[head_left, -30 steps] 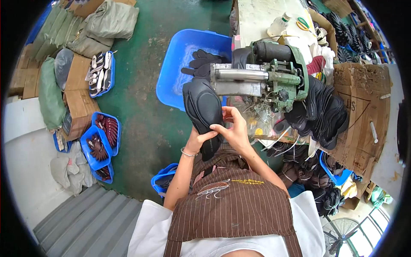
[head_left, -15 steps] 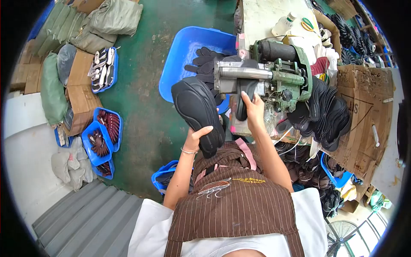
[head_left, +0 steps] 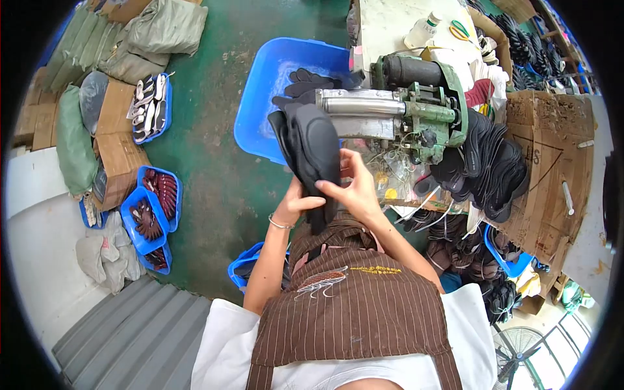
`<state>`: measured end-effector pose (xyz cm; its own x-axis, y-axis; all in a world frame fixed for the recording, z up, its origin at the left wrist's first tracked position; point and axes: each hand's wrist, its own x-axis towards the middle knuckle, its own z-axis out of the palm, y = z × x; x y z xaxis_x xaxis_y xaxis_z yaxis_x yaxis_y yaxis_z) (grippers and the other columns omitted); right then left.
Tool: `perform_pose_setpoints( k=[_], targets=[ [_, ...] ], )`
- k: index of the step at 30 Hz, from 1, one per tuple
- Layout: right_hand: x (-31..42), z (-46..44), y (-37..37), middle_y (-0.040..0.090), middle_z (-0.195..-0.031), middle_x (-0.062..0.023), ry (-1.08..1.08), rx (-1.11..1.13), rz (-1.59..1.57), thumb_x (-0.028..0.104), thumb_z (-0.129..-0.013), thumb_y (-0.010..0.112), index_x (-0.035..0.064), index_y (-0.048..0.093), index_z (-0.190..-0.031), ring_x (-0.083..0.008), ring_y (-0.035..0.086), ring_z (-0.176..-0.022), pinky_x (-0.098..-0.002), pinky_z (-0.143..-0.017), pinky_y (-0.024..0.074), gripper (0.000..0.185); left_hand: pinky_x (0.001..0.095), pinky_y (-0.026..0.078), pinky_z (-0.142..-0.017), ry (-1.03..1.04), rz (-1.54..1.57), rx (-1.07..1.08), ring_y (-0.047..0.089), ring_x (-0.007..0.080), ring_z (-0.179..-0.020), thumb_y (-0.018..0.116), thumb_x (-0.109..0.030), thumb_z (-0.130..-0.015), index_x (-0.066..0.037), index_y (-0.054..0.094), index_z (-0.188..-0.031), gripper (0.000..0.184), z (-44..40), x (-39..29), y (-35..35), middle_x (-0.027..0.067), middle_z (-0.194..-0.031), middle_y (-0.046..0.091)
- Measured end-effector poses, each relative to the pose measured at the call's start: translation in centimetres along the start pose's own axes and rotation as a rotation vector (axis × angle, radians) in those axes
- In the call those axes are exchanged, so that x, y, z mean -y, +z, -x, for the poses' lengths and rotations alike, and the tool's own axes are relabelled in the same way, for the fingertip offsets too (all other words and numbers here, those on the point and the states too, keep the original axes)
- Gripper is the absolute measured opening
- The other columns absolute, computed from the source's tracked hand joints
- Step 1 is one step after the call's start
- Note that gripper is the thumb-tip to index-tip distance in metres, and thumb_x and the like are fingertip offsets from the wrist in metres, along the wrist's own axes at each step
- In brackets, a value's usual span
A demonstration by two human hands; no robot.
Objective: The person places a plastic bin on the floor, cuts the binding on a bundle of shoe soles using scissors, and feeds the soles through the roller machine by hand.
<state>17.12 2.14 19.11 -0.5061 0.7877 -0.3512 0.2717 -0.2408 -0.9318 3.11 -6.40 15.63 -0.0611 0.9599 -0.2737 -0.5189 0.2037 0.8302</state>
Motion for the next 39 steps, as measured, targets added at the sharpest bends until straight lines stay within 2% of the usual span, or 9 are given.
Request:
perform_pose_setpoints(
  k=[1, 9, 12, 19, 21, 25, 29, 32, 39],
  targets=[
    [-0.8, -0.2, 0.1, 0.058, -0.102, -0.0111, -0.025, -0.003, -0.217, 0.011, -0.069, 0.075, -0.0012, 0.039, -0.122, -0.0166, 0.058, -0.092, -0.0296, -0.08, 0.0473, 0.066, 0.0356, 0.034, -0.101, -0.069, 0.069, -0.014, 0.044, 0.0266, -0.119, 0.064, -0.009, -0.062, 0.001, 0.031, -0.133, 0.079, 0.4, -0.2, -0.4, 0.014, -0.129, 0.044],
    [-0.1, 0.9, -0.9, 0.057, -0.108, -0.0108, 0.16, 0.025, -0.535, 0.009, -0.074, 0.071, -0.002, 0.038, -0.124, -0.0158, 0.056, -0.097, -0.0287, -0.086, 0.0441, 0.06, 0.0355, 0.039, -0.099, -0.091, 0.378, -0.072, 0.05, 0.0272, -0.112, 0.063, -0.009, -0.075, 0.002, 0.032, -0.131, 0.065, 1.2, 0.9, -0.2, 0.0154, -0.124, 0.048],
    [-0.1, 1.3, -0.6, 0.057, -0.106, -0.0086, 0.081, 0.072, -0.207, 0.011, -0.076, 0.069, -0.0019, 0.042, -0.123, -0.0141, 0.053, -0.098, -0.0301, -0.089, 0.0415, 0.056, 0.0324, 0.037, -0.097, -0.06, 0.062, -0.137, 0.049, 0.0203, -0.111, 0.07, -0.014, -0.074, 0.002, 0.042, -0.125, 0.06, 0.3, -0.3, 1.0, 0.0095, -0.119, 0.053],
    [0.1, 1.5, -1.0, 0.059, -0.102, -0.0075, 0.207, 0.084, -0.484, 0.01, -0.075, 0.071, -0.0021, 0.051, -0.115, -0.014, 0.055, -0.095, -0.0279, -0.088, 0.0421, 0.047, 0.0328, 0.036, -0.097, 0.062, -0.091, -0.18, 0.049, 0.0212, -0.112, 0.069, -0.02, -0.077, 0.0, 0.039, -0.128, 0.062, 0.7, 1.3, 1.0, 0.0094, -0.121, 0.051],
    [-0.3, 1.4, -1.5, 0.061, -0.101, -0.0078, 0.26, 0.082, -0.66, 0.009, -0.075, 0.071, -0.0022, 0.054, -0.111, -0.0139, 0.057, -0.091, -0.0275, -0.086, 0.0442, 0.042, 0.0367, 0.038, -0.098, 0.052, 0.359, -0.147, 0.05, 0.0249, -0.113, 0.064, -0.028, -0.079, 0.0, 0.037, -0.129, 0.064, 1.2, 2.0, 0.9, 0.0132, -0.124, 0.05],
    [-1.2, 1.4, -2.8, 0.061, -0.104, -0.0101, 0.351, 0.133, -0.866, 0.012, -0.08, 0.065, -0.0015, 0.052, -0.114, -0.0167, 0.061, -0.091, -0.0297, -0.083, 0.0486, 0.039, 0.04, 0.04, -0.098, -0.08, 0.586, -0.123, 0.052, 0.0282, -0.112, 0.056, -0.022, -0.083, 0.005, 0.035, -0.13, 0.058, 1.7, 1.3, 0.6, 0.0173, -0.125, 0.049],
    [-1.7, 1.4, -3.2, 0.061, -0.105, -0.0096, 0.332, 0.15, -0.984, 0.012, -0.08, 0.065, -0.0013, 0.051, -0.114, -0.0162, 0.06, -0.091, -0.0303, -0.085, 0.0478, 0.039, 0.0345, 0.039, -0.096, -0.114, 0.303, -0.175, 0.051, 0.0234, -0.111, 0.06, -0.01, -0.081, 0.002, 0.038, -0.129, 0.054, 1.6, 0.9, 0.8, 0.0126, -0.121, 0.051],
    [-1.3, 1.7, -2.9, 0.061, -0.102, -0.0067, 0.241, 0.098, -0.682, 0.008, -0.078, 0.068, -0.0016, 0.053, -0.111, -0.0127, 0.059, -0.09, -0.028, -0.084, 0.0462, 0.038, 0.0326, 0.039, -0.094, -0.082, 0.132, -0.216, 0.051, 0.0206, -0.109, 0.064, -0.006, -0.079, 0.002, 0.043, -0.124, 0.05, 1.1, 0.0, 1.7, 0.0106, -0.118, 0.053],
    [-1.2, 2.0, -3.0, 0.061, -0.105, -0.0083, 0.172, 0.063, -0.515, 0.003, -0.075, 0.067, -0.0031, 0.054, -0.112, -0.0158, 0.057, -0.096, -0.0278, -0.09, 0.0414, 0.039, 0.0319, 0.041, -0.093, 0.101, -0.068, -0.176, 0.052, 0.0198, -0.106, 0.062, -0.018, -0.084, 0.002, 0.042, -0.125, 0.05, 0.9, 1.4, 1.7, 0.0098, -0.119, 0.053]
  ],
)
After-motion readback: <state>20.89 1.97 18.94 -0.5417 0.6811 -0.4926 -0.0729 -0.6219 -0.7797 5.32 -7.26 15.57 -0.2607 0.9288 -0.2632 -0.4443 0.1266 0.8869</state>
